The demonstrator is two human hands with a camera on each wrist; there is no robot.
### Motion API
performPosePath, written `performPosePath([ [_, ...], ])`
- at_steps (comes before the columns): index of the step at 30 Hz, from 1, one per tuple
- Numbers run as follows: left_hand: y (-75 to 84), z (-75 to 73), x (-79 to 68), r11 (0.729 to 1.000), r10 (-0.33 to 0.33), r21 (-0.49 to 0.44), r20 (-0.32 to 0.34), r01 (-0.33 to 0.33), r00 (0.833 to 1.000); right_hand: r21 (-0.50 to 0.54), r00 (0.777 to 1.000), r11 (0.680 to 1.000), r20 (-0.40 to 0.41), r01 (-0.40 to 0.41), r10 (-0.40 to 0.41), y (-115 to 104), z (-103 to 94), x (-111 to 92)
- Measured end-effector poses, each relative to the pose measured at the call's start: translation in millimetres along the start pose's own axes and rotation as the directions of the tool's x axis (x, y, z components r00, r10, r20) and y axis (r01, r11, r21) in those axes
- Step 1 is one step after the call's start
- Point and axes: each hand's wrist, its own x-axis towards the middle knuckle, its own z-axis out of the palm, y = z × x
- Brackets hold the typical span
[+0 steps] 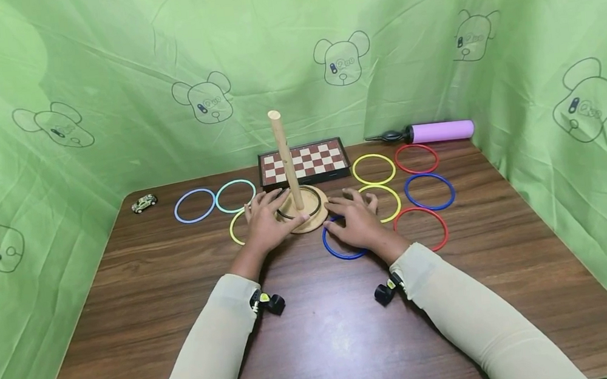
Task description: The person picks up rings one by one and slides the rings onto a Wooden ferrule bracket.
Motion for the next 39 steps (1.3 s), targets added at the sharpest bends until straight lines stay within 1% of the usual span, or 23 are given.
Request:
performPosePath([
  [6,-1.7,0.2,0.9,0.999,-0.013,0.045,0.052,0.011,0.999,0.008,1.000,1.000,-0.006,0.003,-0.003,0,0.6,1],
  [13,-4.0,0.6,0.6,0.995,-0.015,0.104,0.087,0.006,0.996,0.007,1.000,1.000,0.000,0.002,-0.002,-1,-0.8,-1],
  [23,-8.3,1.4,1.1,0.995,-0.005,0.096,0.104,-0.005,0.995,0.007,1.000,1.000,-0.001,0.001,-0.001,0,-0.6,0],
  [30,-14.7,-1.2,1.0,0.998,0.016,0.064,0.089,-0.022,0.996,0.013,1.000,1.000,0.000,0.000,0.000,1,-0.6,0],
  [37,-28.8,-15.1,-2.2,0.998,0.010,0.060,0.051,-0.013,0.999,0.018,1.000,1.000,0.010,-0.002,0.002,-1,-1.9,-1],
  [39,-33.0,-19.5,-2.8,0.999,0.011,0.040,0.031,-0.012,0.999,0.027,1.000,1.000,0.012,-0.005,0.004,-2,-3.0,-1],
])
